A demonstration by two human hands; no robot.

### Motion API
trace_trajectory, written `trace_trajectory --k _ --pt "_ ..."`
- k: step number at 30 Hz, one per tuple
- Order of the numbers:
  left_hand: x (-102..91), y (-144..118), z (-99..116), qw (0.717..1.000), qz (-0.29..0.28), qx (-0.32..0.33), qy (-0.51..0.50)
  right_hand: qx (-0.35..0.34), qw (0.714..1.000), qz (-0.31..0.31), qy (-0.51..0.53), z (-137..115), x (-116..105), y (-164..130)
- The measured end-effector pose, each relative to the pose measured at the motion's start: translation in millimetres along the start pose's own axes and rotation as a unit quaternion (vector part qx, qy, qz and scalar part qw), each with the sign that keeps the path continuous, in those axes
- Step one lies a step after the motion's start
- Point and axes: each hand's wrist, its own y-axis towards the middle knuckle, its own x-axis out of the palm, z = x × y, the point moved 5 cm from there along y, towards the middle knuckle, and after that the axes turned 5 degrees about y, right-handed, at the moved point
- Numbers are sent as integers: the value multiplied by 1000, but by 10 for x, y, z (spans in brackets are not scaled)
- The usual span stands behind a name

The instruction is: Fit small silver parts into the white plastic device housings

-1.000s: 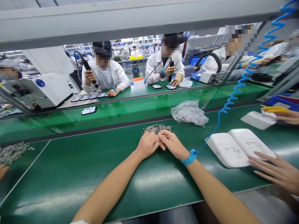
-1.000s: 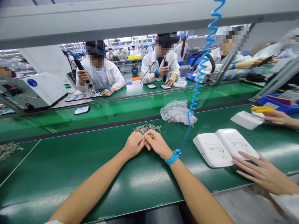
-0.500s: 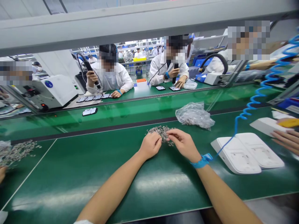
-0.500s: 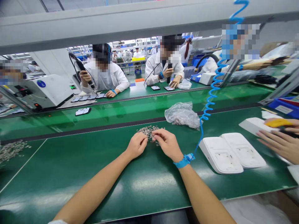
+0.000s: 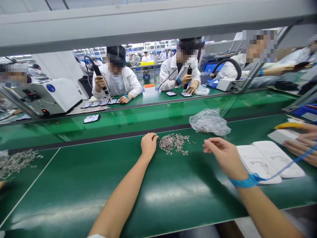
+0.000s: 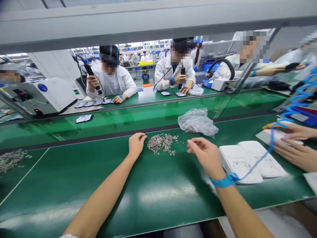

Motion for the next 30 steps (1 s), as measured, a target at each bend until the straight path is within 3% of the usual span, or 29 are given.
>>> trace_trajectory --k 3,8,12,15,19,23,27,30 --pt "-13 7 -24 999 -31 -7 29 24 994 51 -91 -4 -398 -1" --pt "-36 38 -156 997 -49 -22 54 37 974 25 -221 67 -1010 32" --pt "12 75 -242 998 -34 -22 38 25 953 60 -298 93 -1416 6" --pt "-24 73 -241 1000 6 -18 22 13 927 108 -359 60 -1586 -75" --pt "-173 -3 -52 996 86 26 14 -12 909 128 -397 109 -1668 -242" --pt "-211 -164 327 982 111 156 2 -41 874 119 -470 339 -1612 -394" --pt "-212 -339 639 959 109 262 -17 -77 873 147 -459 500 -1388 -554" --pt "-287 -542 818 949 112 295 -24 -130 872 130 -455 464 -1114 -734"
